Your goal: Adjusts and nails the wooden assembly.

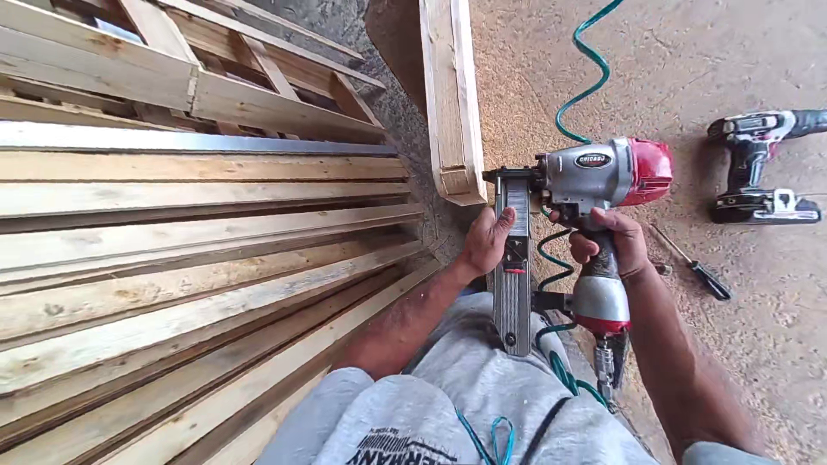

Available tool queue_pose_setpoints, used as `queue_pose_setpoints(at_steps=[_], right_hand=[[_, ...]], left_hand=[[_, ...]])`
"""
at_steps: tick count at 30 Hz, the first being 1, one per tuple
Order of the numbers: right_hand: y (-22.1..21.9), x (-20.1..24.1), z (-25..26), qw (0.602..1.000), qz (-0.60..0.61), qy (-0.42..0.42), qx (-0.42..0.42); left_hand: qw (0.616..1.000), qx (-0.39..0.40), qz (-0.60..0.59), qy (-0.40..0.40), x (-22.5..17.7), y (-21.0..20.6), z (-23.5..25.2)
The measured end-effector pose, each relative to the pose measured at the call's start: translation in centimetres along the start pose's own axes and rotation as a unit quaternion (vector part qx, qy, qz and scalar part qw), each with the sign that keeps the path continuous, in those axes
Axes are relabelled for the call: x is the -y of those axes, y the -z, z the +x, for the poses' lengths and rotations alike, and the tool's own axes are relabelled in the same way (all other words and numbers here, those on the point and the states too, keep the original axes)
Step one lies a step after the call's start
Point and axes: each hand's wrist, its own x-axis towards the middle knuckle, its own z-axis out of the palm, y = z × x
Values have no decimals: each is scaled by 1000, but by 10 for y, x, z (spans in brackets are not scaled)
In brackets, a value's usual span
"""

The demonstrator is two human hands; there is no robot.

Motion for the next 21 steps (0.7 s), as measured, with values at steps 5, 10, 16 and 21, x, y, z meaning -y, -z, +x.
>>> queue_pose_setpoints(at_steps=[5,10,16,21], right_hand=[[-11,6,2,1000,2,-5,-18],[-19,9,4,999,-2,-16,-39],[-19,7,10,999,-3,-34,-41],[-21,6,9,999,2,-32,-38]], left_hand=[[1000,9,-13,18,1,3,6],[998,19,-50,33,-2,5,7],[998,14,-50,44,4,10,6],[998,18,-35,51,3,13,6]])
